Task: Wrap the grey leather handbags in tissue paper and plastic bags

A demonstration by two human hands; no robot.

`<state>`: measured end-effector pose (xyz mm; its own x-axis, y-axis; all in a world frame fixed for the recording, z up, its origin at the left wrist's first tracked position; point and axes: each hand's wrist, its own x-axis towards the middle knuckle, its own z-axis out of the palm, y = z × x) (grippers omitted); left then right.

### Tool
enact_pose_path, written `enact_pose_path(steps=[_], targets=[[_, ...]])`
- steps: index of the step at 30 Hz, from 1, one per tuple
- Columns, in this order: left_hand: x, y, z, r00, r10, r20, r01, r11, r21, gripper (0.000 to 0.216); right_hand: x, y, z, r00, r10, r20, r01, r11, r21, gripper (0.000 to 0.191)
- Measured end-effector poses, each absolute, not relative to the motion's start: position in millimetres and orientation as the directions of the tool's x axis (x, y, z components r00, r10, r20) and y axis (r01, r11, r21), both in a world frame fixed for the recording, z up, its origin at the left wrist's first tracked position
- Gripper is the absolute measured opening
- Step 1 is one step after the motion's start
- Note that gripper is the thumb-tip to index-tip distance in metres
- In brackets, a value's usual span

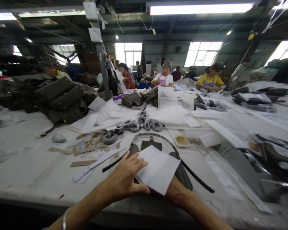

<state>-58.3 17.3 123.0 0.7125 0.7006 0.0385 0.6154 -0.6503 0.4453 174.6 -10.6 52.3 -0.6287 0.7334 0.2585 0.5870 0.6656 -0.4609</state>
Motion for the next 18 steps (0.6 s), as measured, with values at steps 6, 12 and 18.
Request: enact_pose_path(steps=[6, 12, 18], targets=[[-28, -1, 108, 0.701, 0.707, 0.090, 0.647, -0.684, 0.338, 0.020, 174, -9, 36, -0.617, 0.751, 0.234, 0.592, 0.639, -0.490, 0.050], [-25, -3, 105, 0.705, 0.695, 0.138, 0.612, -0.696, 0.376, 0.017, 169, -13, 57, -0.582, 0.780, 0.228, 0.597, 0.601, -0.531, 0.039], [-116, 48, 177, -0.154, 0.859, 0.488, 0.815, -0.168, 0.554, 0.024, 171, -14, 67, -0.552, 0.824, 0.129, 0.714, 0.547, -0.437, 0.058]])
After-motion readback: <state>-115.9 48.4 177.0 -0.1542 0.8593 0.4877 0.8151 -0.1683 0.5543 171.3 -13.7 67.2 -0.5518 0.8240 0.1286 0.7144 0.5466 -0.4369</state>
